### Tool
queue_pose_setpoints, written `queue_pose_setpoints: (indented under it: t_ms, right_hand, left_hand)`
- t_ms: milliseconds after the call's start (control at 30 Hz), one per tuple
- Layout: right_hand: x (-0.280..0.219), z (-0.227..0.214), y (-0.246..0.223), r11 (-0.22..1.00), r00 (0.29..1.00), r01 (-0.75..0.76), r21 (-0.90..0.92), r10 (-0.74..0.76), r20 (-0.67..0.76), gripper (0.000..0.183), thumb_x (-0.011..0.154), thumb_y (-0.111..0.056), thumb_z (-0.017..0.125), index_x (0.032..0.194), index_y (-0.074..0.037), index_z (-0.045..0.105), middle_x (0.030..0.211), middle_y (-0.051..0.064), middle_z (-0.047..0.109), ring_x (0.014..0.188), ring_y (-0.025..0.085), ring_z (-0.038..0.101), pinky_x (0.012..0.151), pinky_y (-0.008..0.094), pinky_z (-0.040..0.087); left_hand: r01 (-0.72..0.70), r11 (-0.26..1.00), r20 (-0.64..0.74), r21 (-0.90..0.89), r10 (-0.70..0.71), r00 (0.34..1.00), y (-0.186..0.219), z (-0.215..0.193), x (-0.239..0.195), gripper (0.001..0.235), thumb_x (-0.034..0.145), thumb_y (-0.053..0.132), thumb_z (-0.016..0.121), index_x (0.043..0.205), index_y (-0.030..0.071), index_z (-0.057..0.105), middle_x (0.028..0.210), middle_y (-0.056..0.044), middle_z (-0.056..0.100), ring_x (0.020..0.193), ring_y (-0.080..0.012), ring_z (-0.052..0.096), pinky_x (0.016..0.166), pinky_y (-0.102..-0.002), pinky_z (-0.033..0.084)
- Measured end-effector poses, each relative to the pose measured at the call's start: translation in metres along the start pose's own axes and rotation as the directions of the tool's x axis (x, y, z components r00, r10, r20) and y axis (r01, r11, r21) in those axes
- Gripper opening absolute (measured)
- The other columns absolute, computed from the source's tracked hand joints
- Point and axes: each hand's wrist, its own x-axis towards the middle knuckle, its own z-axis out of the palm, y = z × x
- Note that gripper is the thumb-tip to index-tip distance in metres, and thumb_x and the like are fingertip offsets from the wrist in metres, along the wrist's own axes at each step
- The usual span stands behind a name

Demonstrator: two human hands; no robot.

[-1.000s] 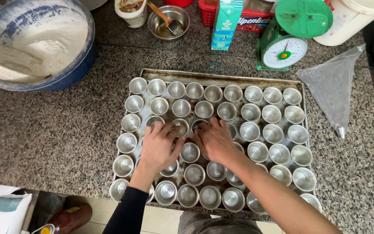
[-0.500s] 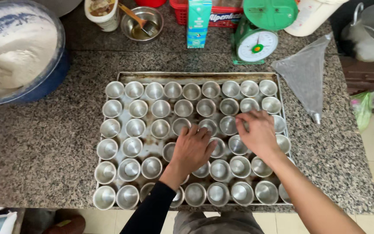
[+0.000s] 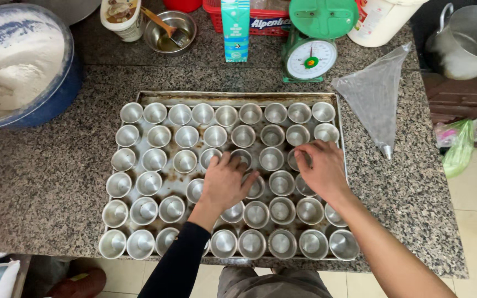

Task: The person carries a tray of metal molds to a counter, removes a few filled molds, and then places white paper liners into the remaining empty molds one by one.

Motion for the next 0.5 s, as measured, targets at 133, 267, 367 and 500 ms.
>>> queue_pose_setpoints:
  t_ms: [133,267,367,500]
  right_hand:
    - [-0.003,-0.006,0.016,0.998,0.997,0.050,-0.024,-0.051,-0.061,0.017,0.091,-0.024,0.067,0.099,-0.013,0.077,0.101,0.007,0.071,0.106,0.032,0.060,0.093,0.049,0.042]
    - [-0.006,-0.012,0.030,0.999,0.998,0.038,-0.004,-0.038,-0.047,0.016,0.090,-0.022,0.067,0.099,-0.013,0.077,0.103,0.006,0.072,0.105,0.032,0.060,0.098,0.050,0.041]
    - [-0.009,-0.016,0.037,1.000,0.999,0.017,0.018,-0.016,-0.048,0.016,0.091,-0.022,0.067,0.100,-0.013,0.077,0.105,0.006,0.072,0.106,0.032,0.060,0.099,0.049,0.041]
    - [-0.014,-0.021,0.047,0.999,0.999,0.011,0.030,-0.010,-0.050,0.015,0.092,-0.022,0.067,0.100,-0.013,0.077,0.104,0.006,0.073,0.107,0.031,0.061,0.101,0.049,0.041]
  left_hand:
    - [0.049,0.992,-0.081,-0.121,-0.059,0.995,0.014,-0.014,0.006,0.033,0.094,0.038,0.064,0.087,0.008,0.074,0.092,-0.007,0.068,0.098,-0.0277,0.056,0.082,-0.044,0.040]
    - [-0.054,0.982,-0.171,-0.178,0.023,0.985,0.043,0.001,0.020,0.030,0.097,0.034,0.062,0.093,0.007,0.075,0.100,-0.007,0.070,0.101,-0.0273,0.056,0.083,-0.044,0.040]
    - [-0.048,0.995,-0.084,-0.091,0.040,0.996,0.054,0.020,0.032,0.035,0.099,0.037,0.058,0.092,0.007,0.075,0.099,-0.008,0.071,0.104,-0.0300,0.056,0.085,-0.046,0.040]
    - [0.037,0.999,0.125,-0.016,-0.035,0.992,0.055,0.033,0.034,0.044,0.101,0.042,0.052,0.087,0.008,0.076,0.098,-0.009,0.071,0.108,-0.0304,0.057,0.090,-0.048,0.040]
